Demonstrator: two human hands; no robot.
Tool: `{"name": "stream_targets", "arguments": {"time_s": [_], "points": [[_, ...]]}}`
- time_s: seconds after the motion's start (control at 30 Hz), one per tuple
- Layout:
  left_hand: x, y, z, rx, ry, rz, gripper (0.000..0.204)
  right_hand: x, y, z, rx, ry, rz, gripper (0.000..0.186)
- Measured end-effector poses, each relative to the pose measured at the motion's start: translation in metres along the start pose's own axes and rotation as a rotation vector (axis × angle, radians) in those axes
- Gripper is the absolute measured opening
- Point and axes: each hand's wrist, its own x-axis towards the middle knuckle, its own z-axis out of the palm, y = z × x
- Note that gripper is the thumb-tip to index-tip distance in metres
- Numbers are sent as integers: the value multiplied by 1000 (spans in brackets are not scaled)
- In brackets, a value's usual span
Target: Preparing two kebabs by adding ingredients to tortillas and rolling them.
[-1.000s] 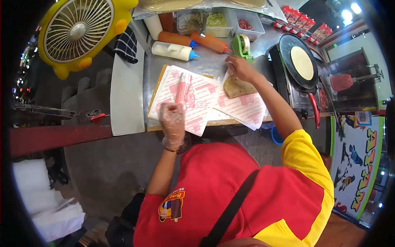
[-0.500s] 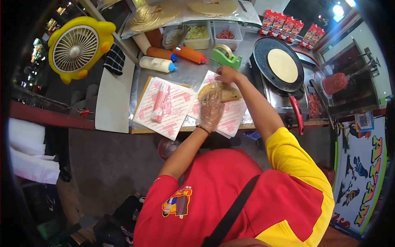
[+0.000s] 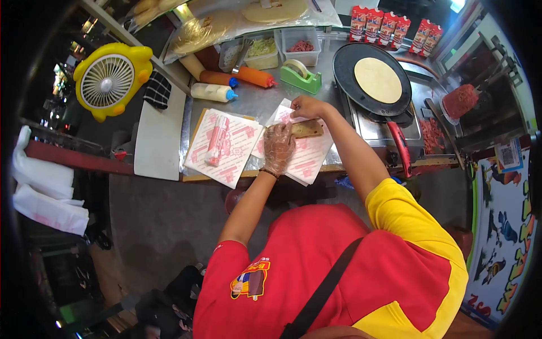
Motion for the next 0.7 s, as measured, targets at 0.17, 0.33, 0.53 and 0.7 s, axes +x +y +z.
{"name": "stream_targets", "arguments": {"time_s": [0.17,0.33,0.53,0.7], "points": [[29,-29,-26,-126,-273,109,47,-12,-43,11,-263,99,114,25],[47,-25,-35,-267,-540,148,45,-18,-40,17,-362,-163,369,25],[-26,16,-41,-378,-356,256,58,-36,-18,27,-338,65,140,28],[-56,35,-39,-198,-336,142,64,-100,-47,50,-67,342,-165,27]]}}
